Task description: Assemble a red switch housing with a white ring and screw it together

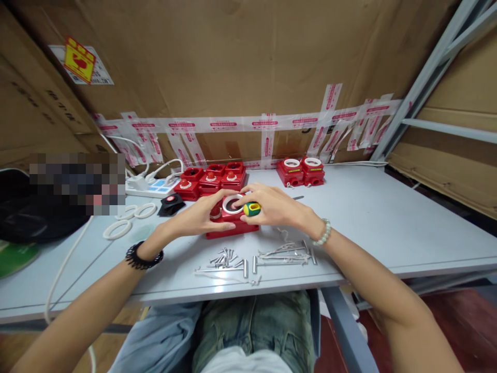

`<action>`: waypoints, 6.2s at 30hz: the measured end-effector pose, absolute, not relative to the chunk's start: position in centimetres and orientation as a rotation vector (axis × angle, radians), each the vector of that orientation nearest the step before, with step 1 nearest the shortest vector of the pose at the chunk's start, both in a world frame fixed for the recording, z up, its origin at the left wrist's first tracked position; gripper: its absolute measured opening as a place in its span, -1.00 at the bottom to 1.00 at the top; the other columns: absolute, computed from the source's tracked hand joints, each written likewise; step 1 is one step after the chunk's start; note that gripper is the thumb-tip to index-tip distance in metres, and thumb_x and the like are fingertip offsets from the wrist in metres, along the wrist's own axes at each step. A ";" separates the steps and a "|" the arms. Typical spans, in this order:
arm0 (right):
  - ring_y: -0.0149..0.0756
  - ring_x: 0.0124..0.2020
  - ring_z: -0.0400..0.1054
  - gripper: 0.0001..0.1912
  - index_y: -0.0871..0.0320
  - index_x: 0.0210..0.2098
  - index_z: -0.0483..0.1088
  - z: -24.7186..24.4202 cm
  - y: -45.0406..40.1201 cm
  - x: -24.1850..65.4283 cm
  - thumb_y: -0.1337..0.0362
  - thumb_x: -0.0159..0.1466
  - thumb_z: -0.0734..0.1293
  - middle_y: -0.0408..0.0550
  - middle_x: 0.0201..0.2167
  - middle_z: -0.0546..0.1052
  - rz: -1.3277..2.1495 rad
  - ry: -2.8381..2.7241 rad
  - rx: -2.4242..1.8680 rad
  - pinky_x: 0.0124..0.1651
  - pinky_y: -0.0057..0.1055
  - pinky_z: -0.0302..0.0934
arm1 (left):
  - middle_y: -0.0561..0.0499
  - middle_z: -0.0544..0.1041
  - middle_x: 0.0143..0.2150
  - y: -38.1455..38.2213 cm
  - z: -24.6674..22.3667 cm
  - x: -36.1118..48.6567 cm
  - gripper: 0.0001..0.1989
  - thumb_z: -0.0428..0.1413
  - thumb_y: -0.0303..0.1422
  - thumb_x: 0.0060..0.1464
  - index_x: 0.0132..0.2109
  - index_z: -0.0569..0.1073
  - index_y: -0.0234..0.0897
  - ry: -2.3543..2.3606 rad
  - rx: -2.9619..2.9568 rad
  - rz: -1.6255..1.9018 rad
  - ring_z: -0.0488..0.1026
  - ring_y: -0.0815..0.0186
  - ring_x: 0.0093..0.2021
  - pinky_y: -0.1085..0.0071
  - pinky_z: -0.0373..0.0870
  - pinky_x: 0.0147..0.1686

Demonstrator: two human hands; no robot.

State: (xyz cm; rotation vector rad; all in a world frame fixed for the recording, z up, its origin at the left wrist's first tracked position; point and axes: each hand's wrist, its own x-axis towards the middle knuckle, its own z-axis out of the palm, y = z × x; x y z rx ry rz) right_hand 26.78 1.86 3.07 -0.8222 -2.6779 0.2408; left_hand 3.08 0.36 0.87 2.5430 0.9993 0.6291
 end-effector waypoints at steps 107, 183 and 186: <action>-0.19 -0.09 0.40 -0.73 0.11 -0.14 0.52 4.6 1.2 26.6 0.15 0.20 0.37 0.04 0.02 0.42 0.344 -2.669 -0.873 -0.03 -0.27 0.25 | -0.15 0.44 0.14 0.3 1.2 3.5 -0.37 0.18 -0.09 0.06 0.20 0.17 -0.14 1.175 2.615 0.510 0.41 -0.01 0.06 0.08 0.20 0.03; -0.10 0.09 0.36 -0.52 0.07 0.14 0.39 1.1 0.7 27.3 0.25 0.21 0.32 0.07 0.18 0.36 0.341 -2.564 -0.873 0.13 -0.16 0.26 | -0.25 0.46 0.09 0.0 0.9 3.9 -0.40 0.16 -0.20 0.06 0.18 0.14 -0.27 1.124 2.467 0.410 0.49 0.04 -0.02 0.19 0.39 -0.07; -0.12 0.07 0.39 -0.47 0.14 0.14 0.38 1.4 0.9 27.5 0.17 0.19 0.36 0.09 0.09 0.47 0.340 -2.420 -0.866 0.13 -0.17 0.26 | -0.33 0.35 0.23 0.1 0.8 3.9 -0.35 0.16 -0.19 0.05 0.21 0.12 -0.30 1.132 2.458 0.415 0.41 -0.03 0.13 0.12 0.35 0.05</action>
